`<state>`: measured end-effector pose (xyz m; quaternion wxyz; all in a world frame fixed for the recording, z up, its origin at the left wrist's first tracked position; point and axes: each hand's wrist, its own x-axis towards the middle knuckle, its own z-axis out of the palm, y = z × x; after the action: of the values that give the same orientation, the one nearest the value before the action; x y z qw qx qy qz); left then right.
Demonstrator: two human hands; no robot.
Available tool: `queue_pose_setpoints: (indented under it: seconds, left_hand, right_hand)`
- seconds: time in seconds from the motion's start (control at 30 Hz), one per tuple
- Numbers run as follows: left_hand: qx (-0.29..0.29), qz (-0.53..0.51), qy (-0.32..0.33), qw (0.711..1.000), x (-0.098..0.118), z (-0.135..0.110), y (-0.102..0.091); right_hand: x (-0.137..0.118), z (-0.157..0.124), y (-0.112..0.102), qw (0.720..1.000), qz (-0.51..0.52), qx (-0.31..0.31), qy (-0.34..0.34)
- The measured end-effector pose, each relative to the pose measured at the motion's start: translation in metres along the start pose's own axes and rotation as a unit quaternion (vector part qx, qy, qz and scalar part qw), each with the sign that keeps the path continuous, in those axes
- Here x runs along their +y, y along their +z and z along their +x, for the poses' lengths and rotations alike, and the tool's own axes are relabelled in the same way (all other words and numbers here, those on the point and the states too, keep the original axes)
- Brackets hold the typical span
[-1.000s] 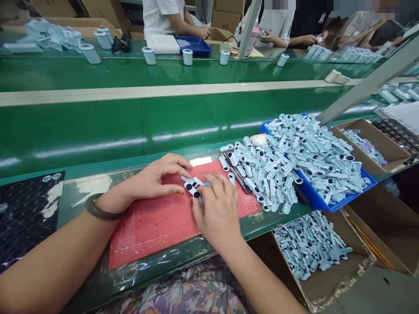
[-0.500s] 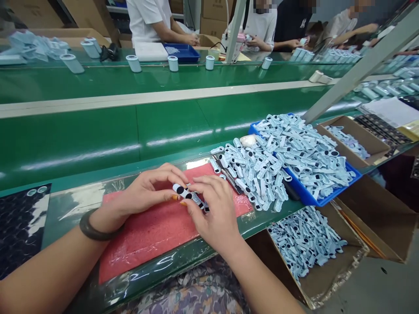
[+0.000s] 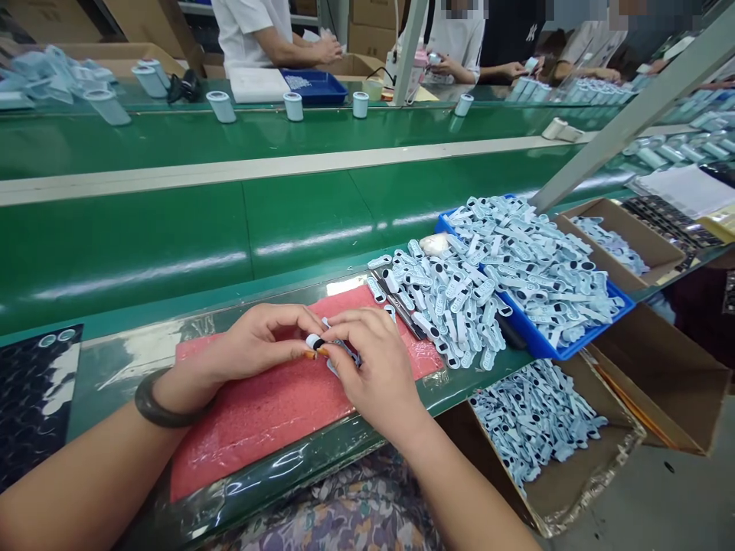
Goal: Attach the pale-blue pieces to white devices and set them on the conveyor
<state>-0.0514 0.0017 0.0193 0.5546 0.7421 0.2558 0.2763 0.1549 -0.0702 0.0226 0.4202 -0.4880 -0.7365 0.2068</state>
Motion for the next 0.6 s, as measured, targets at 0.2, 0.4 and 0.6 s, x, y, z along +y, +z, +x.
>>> queue_pose_setpoints:
  seconds: [0.2, 0.4, 0.6]
  left_hand:
    - [-0.004, 0.01, -0.007, 1.0, 0.001, -0.001, 0.001]
    - [0.006, -0.041, -0.057, 0.998, 0.003, 0.0, 0.001]
    - [0.031, 0.009, -0.073, 0.997, 0.0, -0.003, -0.01]
  right_hand:
    - [-0.002, -0.001, -0.001, 1.0, 0.02, 0.0, 0.002]
    - [-0.003, -0.003, -0.008, 0.998, 0.064, 0.018, 0.021]
    - [0.03, 0.016, -0.065, 0.985, 0.084, 0.132, 0.069]
